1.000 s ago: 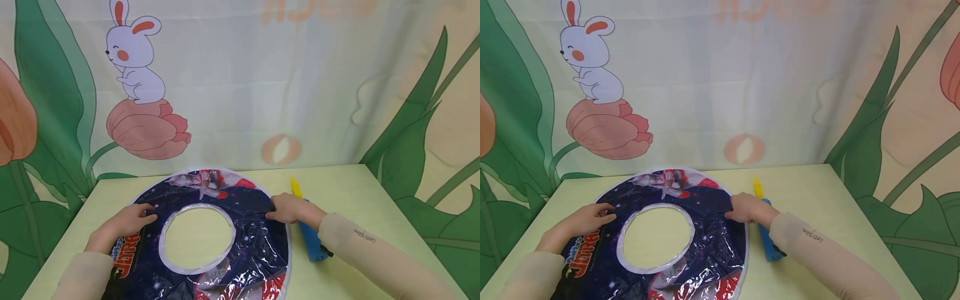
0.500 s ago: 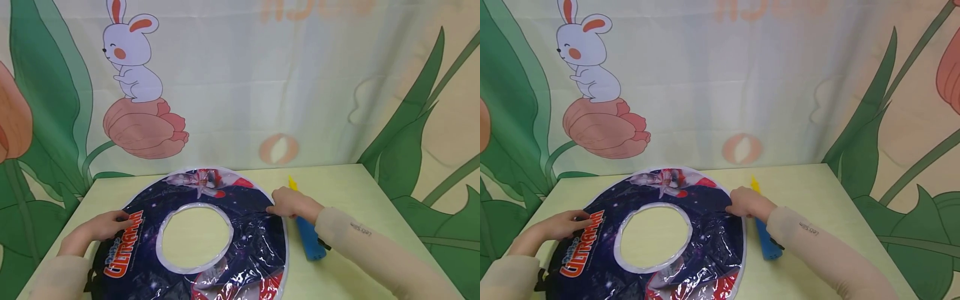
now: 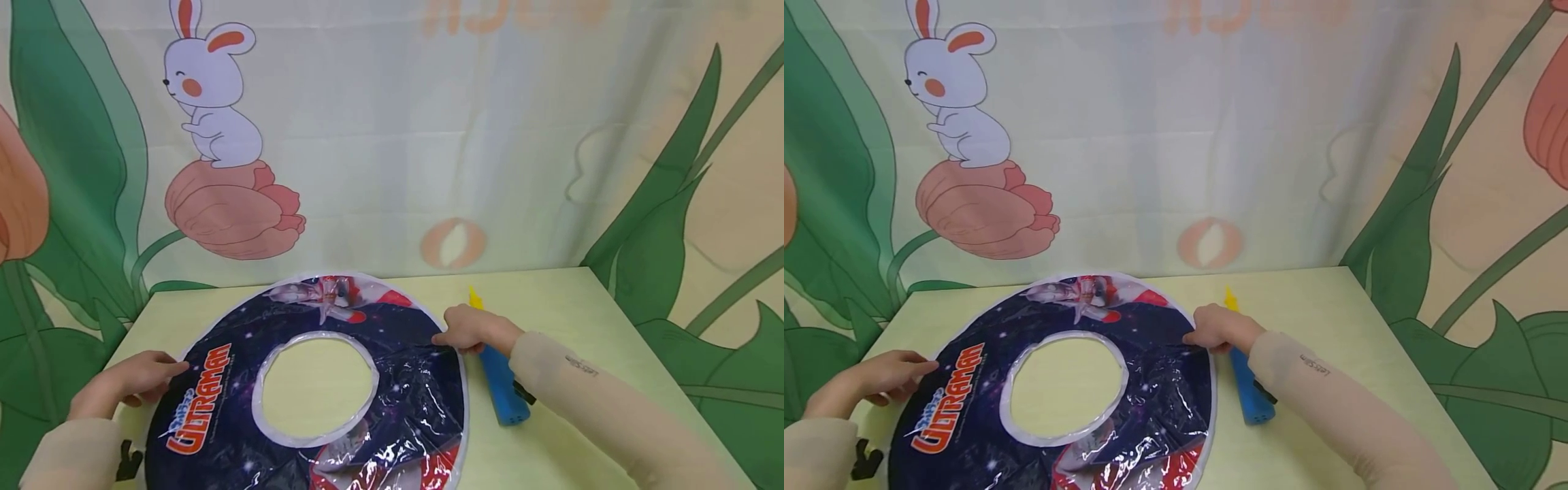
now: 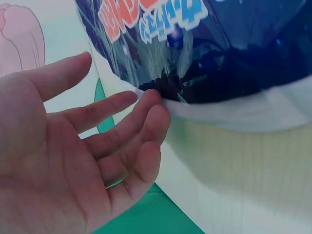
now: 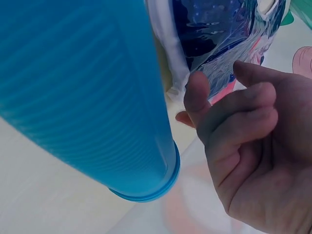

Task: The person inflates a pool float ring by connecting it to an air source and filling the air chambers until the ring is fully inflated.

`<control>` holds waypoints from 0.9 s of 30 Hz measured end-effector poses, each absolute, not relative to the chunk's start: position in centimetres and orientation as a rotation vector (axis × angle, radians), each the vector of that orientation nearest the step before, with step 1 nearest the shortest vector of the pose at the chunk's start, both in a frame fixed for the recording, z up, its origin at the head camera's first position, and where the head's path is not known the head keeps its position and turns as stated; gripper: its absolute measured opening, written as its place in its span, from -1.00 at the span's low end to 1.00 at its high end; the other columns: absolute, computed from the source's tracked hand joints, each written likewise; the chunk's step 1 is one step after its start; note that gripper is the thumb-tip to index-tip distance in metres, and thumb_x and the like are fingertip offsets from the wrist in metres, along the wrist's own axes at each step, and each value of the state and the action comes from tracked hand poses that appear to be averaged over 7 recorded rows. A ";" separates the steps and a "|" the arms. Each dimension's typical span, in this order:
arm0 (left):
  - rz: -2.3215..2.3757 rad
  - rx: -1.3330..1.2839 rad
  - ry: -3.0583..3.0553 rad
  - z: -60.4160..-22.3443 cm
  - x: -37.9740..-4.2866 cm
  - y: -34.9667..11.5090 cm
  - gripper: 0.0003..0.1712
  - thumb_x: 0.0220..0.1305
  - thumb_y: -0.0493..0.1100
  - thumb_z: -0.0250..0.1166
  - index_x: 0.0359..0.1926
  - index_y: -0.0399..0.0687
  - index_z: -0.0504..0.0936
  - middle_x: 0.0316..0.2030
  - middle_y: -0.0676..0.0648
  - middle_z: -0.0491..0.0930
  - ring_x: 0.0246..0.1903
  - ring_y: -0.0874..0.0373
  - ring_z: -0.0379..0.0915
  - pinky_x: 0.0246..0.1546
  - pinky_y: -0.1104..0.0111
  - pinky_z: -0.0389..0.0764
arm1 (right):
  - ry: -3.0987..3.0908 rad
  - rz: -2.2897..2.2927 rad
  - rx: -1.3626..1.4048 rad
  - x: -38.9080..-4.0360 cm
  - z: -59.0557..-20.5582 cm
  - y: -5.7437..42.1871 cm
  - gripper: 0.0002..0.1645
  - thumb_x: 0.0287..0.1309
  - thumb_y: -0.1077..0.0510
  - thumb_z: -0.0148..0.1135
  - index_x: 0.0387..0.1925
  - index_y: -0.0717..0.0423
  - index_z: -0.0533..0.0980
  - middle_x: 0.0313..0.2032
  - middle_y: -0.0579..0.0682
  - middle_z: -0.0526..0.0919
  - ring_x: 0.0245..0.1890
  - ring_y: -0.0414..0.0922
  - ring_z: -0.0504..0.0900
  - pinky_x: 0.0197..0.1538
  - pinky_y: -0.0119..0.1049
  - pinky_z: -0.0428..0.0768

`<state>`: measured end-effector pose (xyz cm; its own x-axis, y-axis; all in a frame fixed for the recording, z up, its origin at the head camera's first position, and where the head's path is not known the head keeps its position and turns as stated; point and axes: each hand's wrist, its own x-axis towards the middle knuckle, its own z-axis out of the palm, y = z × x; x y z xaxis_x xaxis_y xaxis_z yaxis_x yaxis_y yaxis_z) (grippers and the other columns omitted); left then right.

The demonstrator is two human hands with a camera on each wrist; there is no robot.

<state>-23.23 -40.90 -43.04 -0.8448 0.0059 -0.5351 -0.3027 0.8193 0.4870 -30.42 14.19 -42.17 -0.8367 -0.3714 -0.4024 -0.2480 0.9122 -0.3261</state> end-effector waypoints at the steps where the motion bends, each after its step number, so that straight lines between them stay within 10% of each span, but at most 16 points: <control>1: 0.780 -0.230 2.469 -43.1 -23.2 -41.1 -0.22 0.54 0.12 0.08 0.18 -0.68 0.26 -0.24 -0.29 0.54 -0.26 -0.06 0.47 -0.24 0.12 0.53 | 2.602 -0.366 -0.446 -30.5 -42.2 14.2 -0.43 0.41 -0.09 0.26 -0.58 0.28 0.59 -0.81 -0.07 0.46 -0.83 -0.15 0.36 -0.66 -0.30 0.38; 10: 0.760 -0.336 2.439 -43.0 -22.8 -42.4 -0.53 0.46 0.06 0.17 -0.30 -0.33 0.54 -0.47 -0.09 0.47 -0.40 0.03 0.43 -0.30 0.20 0.43 | 2.598 -0.332 -0.441 -30.6 -42.4 13.8 -0.41 0.42 -0.09 0.25 -0.71 0.12 0.46 -0.79 -0.02 0.50 -0.84 -0.16 0.34 -0.69 -0.32 0.37; 21: 0.719 -0.274 2.465 -43.4 -22.8 -42.0 -0.49 0.39 0.01 0.30 -0.66 -0.04 0.38 -0.68 0.06 0.28 -0.63 0.21 0.16 -0.50 0.37 0.20 | 2.655 -0.336 -0.451 -30.6 -43.1 13.5 -0.47 0.36 -0.05 0.32 -0.67 0.12 0.46 -0.81 -0.06 0.46 -0.84 -0.16 0.35 -0.69 -0.35 0.34; 27: 0.720 -0.296 2.481 -44.2 -22.8 -42.4 -0.58 0.36 -0.05 0.30 -0.57 -0.13 0.42 -0.65 0.05 0.30 -0.57 0.18 0.24 -0.44 0.32 0.31 | 2.716 -0.284 -0.526 -30.6 -43.1 13.1 -0.64 0.24 0.01 0.42 -0.48 0.16 0.51 -0.62 -0.07 0.43 -0.61 -0.14 0.41 -0.48 -0.31 0.34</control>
